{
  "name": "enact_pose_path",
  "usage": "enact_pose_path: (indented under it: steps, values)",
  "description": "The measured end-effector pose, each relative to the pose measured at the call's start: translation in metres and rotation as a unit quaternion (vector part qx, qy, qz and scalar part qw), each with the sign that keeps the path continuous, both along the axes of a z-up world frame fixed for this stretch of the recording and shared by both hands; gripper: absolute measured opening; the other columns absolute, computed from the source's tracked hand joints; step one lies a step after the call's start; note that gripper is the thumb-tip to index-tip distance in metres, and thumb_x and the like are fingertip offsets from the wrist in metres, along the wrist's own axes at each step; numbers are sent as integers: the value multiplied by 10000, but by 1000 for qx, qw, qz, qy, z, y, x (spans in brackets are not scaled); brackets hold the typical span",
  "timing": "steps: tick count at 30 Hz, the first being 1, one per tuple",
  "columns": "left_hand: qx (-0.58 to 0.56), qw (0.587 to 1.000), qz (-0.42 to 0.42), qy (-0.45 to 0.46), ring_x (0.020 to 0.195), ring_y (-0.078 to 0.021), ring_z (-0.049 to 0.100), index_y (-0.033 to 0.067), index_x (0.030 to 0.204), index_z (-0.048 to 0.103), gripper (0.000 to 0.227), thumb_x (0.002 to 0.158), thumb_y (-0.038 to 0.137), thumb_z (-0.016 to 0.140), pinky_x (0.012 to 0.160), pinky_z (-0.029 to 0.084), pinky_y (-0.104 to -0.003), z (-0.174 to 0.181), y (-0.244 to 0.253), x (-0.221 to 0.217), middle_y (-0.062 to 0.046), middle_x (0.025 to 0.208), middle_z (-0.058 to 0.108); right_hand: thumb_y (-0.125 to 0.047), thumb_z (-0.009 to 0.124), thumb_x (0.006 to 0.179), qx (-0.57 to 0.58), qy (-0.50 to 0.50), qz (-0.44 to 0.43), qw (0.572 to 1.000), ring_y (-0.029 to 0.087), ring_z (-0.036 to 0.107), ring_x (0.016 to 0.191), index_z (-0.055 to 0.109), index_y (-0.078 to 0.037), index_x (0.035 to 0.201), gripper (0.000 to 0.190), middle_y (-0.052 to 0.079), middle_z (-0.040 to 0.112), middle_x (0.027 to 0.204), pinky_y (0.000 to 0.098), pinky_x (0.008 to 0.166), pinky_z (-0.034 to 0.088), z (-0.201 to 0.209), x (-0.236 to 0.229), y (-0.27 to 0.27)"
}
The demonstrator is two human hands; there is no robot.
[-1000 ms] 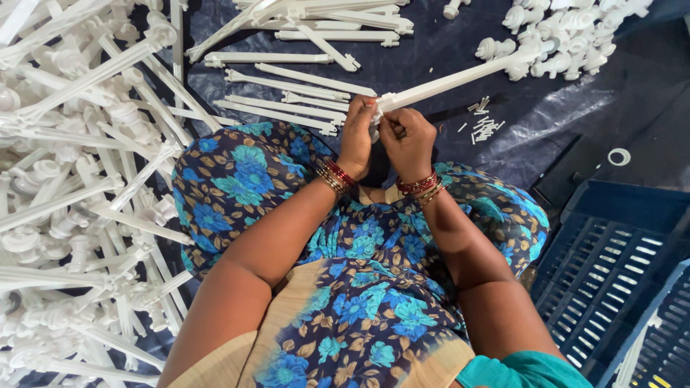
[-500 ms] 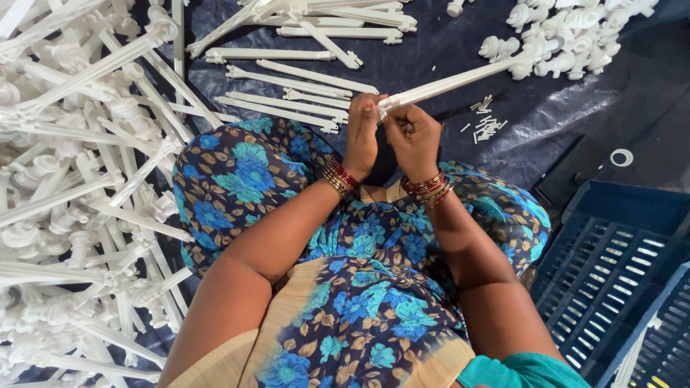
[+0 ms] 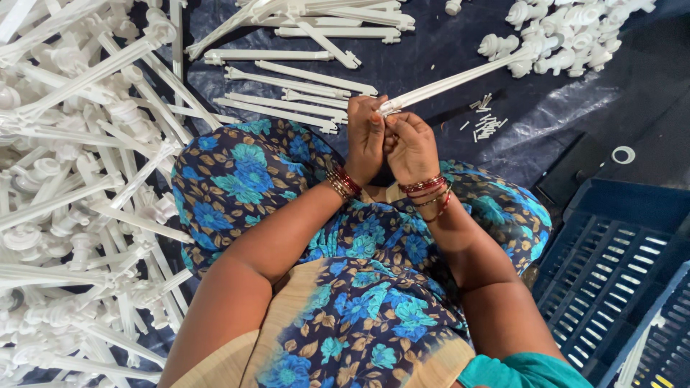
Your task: The person sits on a tarp and repeatedly picks up white plastic rods and small white caps. They insert the caps onto the ends of the rods by hand and place the assembled units into a pile.
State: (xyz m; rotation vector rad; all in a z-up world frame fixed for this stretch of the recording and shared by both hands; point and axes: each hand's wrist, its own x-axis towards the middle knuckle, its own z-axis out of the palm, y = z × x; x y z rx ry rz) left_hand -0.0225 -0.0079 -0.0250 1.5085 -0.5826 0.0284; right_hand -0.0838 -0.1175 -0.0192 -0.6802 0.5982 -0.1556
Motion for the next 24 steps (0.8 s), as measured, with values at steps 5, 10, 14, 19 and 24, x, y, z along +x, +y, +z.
enact_pose_path:
  steps: [5,10,14,19,24]
  values:
    - [32,997,38,-65,1098,-294,560,47,1242,614,392,1146,380,430,981,454,-410,-2,2,0,-118,1051,586,-42,681,1000,-237,-42,-47,969,88,632,770,670,8,981,55,50,703,910,240,699,510,-10,2,13]
    - [60,996,68,22,1052,-293,621,68,1121,676,276,1062,303,543,917,513,-410,-40,-15,1,-119,1082,632,-89,764,971,-621,32,-20,783,111,646,783,726,15,1027,124,97,723,886,272,708,541,2,7,7]
    - [139,945,121,-269,1134,-339,612,84,1043,652,123,982,191,654,1029,482,-480,-74,-29,15,-112,1148,653,-120,772,901,-805,10,152,573,366,672,977,772,-57,1087,196,167,722,1013,442,898,524,23,7,-35]
    - [171,984,50,5,981,-282,652,157,1053,639,253,1031,388,538,904,541,-416,-87,-53,20,-79,977,650,-369,834,891,-879,-67,164,442,365,598,1147,645,-37,1231,512,130,684,1125,524,1042,424,9,1,-74]
    - [207,977,-7,52,989,-269,708,189,1060,687,354,982,483,506,860,549,-406,-79,-46,32,-71,980,701,-358,752,997,-840,-57,215,495,453,642,892,640,2,1186,422,229,656,971,523,795,511,-27,10,-84]
